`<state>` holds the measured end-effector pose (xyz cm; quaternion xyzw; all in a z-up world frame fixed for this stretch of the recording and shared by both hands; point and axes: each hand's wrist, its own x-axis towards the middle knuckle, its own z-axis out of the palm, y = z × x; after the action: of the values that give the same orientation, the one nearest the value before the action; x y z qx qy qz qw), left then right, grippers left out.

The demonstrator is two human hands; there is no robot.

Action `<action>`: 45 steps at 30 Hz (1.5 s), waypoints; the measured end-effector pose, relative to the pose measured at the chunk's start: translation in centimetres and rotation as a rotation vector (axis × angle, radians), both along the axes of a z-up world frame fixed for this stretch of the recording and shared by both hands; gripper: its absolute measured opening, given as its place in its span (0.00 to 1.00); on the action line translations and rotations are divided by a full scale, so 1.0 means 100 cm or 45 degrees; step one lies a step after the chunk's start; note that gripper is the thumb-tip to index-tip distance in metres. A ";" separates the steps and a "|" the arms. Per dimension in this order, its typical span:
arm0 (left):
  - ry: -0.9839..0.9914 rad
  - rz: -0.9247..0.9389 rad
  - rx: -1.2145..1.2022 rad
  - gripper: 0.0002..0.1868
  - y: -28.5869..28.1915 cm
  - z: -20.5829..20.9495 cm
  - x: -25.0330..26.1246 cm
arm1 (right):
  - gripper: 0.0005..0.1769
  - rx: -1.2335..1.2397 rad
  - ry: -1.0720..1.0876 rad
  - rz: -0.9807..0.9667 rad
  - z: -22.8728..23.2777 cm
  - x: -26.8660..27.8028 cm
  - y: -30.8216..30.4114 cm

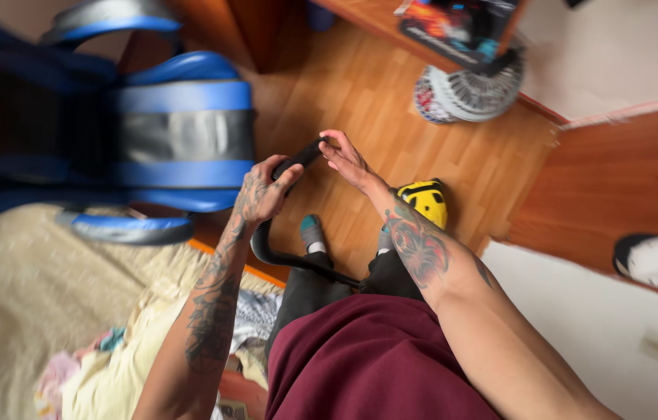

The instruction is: The person assembles a vacuum cleaner by connecting the hose to the main unit and attaching different nozzle attachments to the wand.

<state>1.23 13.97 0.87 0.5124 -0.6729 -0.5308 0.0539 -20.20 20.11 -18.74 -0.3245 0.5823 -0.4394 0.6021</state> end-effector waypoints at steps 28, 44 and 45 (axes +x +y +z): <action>0.094 -1.035 -0.248 0.34 0.280 -0.164 -0.462 | 0.35 0.432 -0.460 -0.961 -0.056 -0.335 0.362; 0.035 -0.905 -0.391 0.25 0.231 -0.153 -0.427 | 0.19 0.382 0.062 -1.603 -0.064 -0.380 0.315; 0.019 -0.907 -0.413 0.24 0.227 -0.150 -0.429 | 0.18 0.412 0.137 -1.579 -0.062 -0.381 0.316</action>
<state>-41.63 36.71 -14.14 0.2279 -0.8833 -0.4068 -0.0486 -58.31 51.73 -24.97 0.1456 0.7502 -0.5957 0.2474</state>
